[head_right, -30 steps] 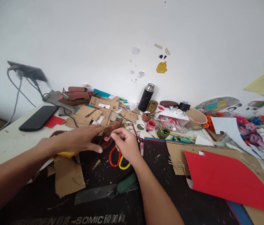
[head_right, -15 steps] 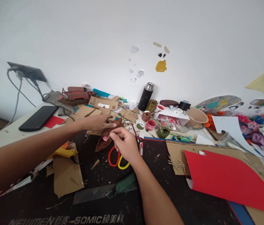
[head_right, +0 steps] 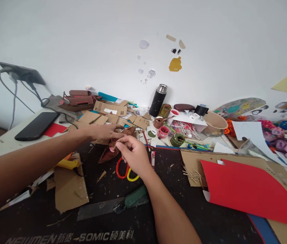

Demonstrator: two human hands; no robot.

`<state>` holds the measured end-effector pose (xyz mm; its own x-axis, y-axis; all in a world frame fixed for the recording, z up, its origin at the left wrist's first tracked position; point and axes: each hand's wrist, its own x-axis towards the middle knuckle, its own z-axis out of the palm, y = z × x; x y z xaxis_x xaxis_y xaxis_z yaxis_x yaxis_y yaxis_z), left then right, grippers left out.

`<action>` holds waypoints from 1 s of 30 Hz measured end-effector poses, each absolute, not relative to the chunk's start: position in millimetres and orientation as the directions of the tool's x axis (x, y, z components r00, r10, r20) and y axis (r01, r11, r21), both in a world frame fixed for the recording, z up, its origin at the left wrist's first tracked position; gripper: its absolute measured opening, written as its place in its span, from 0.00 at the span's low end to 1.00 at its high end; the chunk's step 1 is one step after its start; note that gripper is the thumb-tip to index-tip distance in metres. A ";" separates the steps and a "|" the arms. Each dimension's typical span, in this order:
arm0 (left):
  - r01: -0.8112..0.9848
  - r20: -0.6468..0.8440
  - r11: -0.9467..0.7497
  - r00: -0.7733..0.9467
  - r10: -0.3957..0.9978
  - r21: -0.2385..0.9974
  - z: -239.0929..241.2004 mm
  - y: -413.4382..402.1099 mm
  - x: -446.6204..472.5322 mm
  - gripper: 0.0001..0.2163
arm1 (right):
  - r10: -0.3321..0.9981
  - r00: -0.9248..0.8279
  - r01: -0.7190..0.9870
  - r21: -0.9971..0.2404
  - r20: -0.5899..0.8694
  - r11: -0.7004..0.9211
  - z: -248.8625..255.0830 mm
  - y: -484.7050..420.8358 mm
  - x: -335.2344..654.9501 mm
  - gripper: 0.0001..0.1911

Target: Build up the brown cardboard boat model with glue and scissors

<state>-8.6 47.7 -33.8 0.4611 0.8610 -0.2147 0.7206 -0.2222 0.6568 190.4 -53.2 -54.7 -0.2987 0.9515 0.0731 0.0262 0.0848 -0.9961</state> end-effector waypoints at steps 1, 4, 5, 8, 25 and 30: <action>0.728 -0.252 -0.207 0.467 0.848 0.654 -32.1 46.3 -7.2 0.26 | 0.952 -0.297 0.030 -0.996 0.074 0.087 -54.4 -53.3 190.6 0.14; 0.756 -0.331 -0.162 0.454 0.827 0.634 -27.8 42.9 -5.0 0.25 | 0.953 -0.295 0.037 -0.996 0.071 0.086 -53.9 -53.6 191.2 0.15; 0.756 -0.327 -0.154 0.444 0.834 0.636 -26.8 42.1 -5.3 0.25 | 0.953 -0.295 0.037 -0.996 0.071 0.085 -53.9 -53.7 191.3 0.15; 0.668 -0.230 -0.129 0.422 0.877 0.732 -24.7 39.1 -9.0 0.22 | 0.954 -0.291 0.049 -0.995 0.073 0.091 -54.2 -53.8 191.3 0.16; -0.067 -0.161 0.168 0.095 0.982 0.983 -13.6 -12.5 -20.3 0.28 | 0.975 -0.140 0.147 -0.970 0.173 0.193 -61.8 -58.2 187.1 0.14; -0.086 -0.142 0.152 0.119 0.983 0.985 -12.3 -10.0 -23.9 0.30 | 0.961 -0.164 0.255 -0.931 0.223 0.260 -62.4 -62.4 184.9 0.12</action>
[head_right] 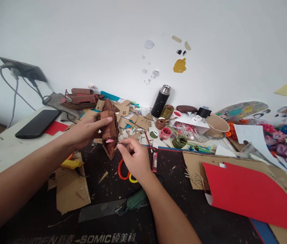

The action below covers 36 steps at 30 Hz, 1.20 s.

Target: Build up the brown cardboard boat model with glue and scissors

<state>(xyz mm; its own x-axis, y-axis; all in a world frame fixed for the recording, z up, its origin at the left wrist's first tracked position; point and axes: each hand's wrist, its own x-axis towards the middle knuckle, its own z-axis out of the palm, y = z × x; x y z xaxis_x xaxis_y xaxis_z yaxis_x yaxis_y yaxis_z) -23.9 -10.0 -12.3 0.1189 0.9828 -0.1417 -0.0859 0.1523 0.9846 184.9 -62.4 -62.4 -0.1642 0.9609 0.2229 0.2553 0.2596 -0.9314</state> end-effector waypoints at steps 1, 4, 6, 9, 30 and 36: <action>-0.080 -0.129 0.140 0.124 0.984 0.987 -11.1 -10.6 -23.9 0.30 | 0.957 -0.169 0.264 -0.924 0.236 0.275 -61.8 -63.4 184.2 0.11; -0.047 -0.108 0.115 0.123 0.986 0.992 -7.9 -13.1 -22.7 0.31 | 0.942 -0.177 0.287 -0.901 0.284 0.325 -59.7 -65.9 182.7 0.11; -0.037 -0.104 0.109 0.123 0.987 0.993 -7.6 -13.9 -21.9 0.33 | 0.934 -0.181 0.324 -0.878 0.308 0.352 -59.0 -66.7 182.4 0.11; -0.022 -0.088 0.091 0.113 0.990 0.996 -10.9 -12.4 -22.8 0.33 | 0.921 -0.199 0.385 -0.837 0.335 0.388 -60.1 -67.3 183.0 0.11; 0.209 0.061 -0.073 0.059 0.996 0.975 -16.4 -5.7 -33.2 0.31 | 0.859 -0.292 0.539 -0.670 0.420 0.511 -69.6 -66.4 184.2 0.12; 0.316 0.115 -0.139 0.093 0.989 0.939 -14.7 -6.7 -32.8 0.26 | 0.870 -0.295 0.533 -0.687 0.396 0.494 -69.6 -66.2 182.9 0.12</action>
<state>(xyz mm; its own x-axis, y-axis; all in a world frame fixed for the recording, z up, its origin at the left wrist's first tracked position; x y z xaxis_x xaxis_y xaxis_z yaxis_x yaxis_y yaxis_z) -32.8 -6.7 -14.7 0.0934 0.9889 0.1155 0.3155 -0.1394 0.9386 182.9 -66.2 -69.6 -0.2946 0.8696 0.3962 0.5330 0.4936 -0.6872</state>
